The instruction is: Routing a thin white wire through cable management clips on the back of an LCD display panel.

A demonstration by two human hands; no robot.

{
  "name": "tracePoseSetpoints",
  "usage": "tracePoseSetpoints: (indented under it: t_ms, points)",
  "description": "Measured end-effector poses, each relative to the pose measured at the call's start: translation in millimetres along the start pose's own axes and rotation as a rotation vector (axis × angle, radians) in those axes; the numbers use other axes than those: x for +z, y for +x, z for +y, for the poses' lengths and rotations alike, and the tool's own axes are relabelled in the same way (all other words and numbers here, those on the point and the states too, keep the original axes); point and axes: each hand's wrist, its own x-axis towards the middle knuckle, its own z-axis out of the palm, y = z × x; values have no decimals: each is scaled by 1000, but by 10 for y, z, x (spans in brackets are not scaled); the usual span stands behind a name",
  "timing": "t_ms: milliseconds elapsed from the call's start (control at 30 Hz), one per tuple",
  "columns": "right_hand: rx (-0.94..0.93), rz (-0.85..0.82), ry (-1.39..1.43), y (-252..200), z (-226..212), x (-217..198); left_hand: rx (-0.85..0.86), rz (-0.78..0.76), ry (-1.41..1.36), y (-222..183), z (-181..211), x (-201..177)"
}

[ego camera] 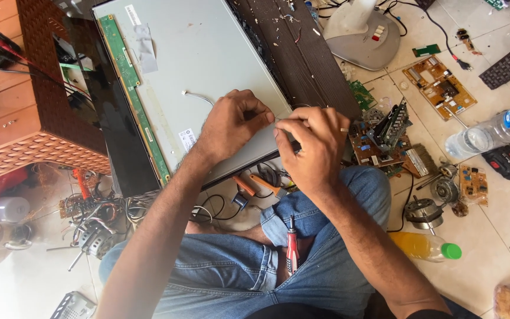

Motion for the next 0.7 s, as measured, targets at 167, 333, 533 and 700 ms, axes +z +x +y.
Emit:
tracePoseSetpoints:
  t_ms: [167,333,533,700]
  points:
    - [-1,-2,-155,-132,-45,115,-61,-27,-46,10,12,-22]
    - [75,-21,-189,-127,-161,197,-128,-55,-92,5,23,-49]
    - [106,52,-150,-173,-93,312,-101,-72,-130,8,-5,-65]
    - [141,7,13,-175,-265,81,-78,-75,-138,-25,24,-91]
